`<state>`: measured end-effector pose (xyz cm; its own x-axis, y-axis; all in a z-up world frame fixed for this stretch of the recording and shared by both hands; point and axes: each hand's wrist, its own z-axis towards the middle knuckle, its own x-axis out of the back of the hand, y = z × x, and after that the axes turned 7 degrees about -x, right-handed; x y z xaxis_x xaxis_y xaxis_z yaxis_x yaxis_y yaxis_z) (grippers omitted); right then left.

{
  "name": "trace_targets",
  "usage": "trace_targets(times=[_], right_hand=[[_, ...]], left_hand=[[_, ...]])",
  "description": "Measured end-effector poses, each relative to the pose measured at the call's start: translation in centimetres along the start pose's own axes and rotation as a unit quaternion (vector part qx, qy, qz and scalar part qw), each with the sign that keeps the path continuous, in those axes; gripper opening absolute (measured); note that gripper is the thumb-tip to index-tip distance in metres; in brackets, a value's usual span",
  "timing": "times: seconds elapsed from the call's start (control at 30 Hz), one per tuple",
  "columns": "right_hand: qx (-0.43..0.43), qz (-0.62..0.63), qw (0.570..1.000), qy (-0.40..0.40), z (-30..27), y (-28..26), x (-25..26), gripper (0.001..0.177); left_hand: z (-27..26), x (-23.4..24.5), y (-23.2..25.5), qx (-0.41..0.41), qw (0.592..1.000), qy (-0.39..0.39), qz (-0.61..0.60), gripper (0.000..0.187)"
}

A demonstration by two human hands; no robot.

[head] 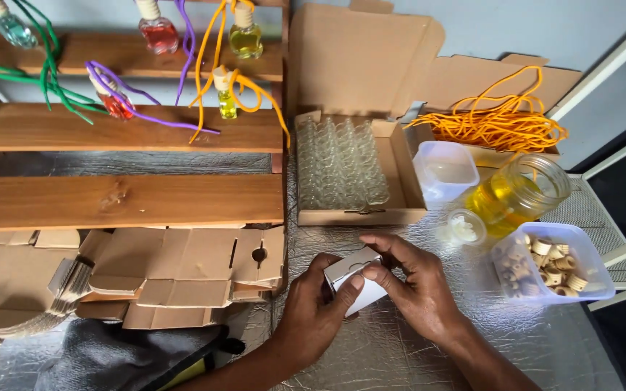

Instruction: Assembling and packaging small perfume bottles by attaching wooden caps, threading strings, and placing them into cardboard boxes.

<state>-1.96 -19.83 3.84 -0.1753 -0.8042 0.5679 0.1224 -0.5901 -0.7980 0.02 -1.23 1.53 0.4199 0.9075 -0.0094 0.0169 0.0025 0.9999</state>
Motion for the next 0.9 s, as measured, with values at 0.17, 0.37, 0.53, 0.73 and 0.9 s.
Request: trace_targets(times=[0.17,0.37,0.53,0.73,0.9], right_hand=[[0.008,0.041,0.999,-0.002,0.1,0.0,0.0,0.041],[0.025,-0.043,0.988,-0.149,-0.1,-0.7,0.2,0.061],[0.123,-0.009,0.991,-0.054,-0.4,-1.2,0.4,0.053],[0.054,-0.059,0.986,-0.149,-1.3,-2.8,4.0,0.079],[0.000,0.048,0.998,-0.030,-5.3,-2.8,7.2,0.078]], left_hand=[[0.0,-0.2,0.7,0.050,0.992,0.029,-0.114,0.044],[-0.4,-0.1,1.5,0.042,0.999,0.013,-0.022,0.047],[-0.9,-0.4,1.4,-0.056,0.998,-0.030,-0.025,0.050],[-1.1,-2.1,2.1,-0.049,0.986,-0.063,0.143,0.053],[-1.6,-5.5,4.1,-0.017,0.998,-0.041,0.036,0.043]])
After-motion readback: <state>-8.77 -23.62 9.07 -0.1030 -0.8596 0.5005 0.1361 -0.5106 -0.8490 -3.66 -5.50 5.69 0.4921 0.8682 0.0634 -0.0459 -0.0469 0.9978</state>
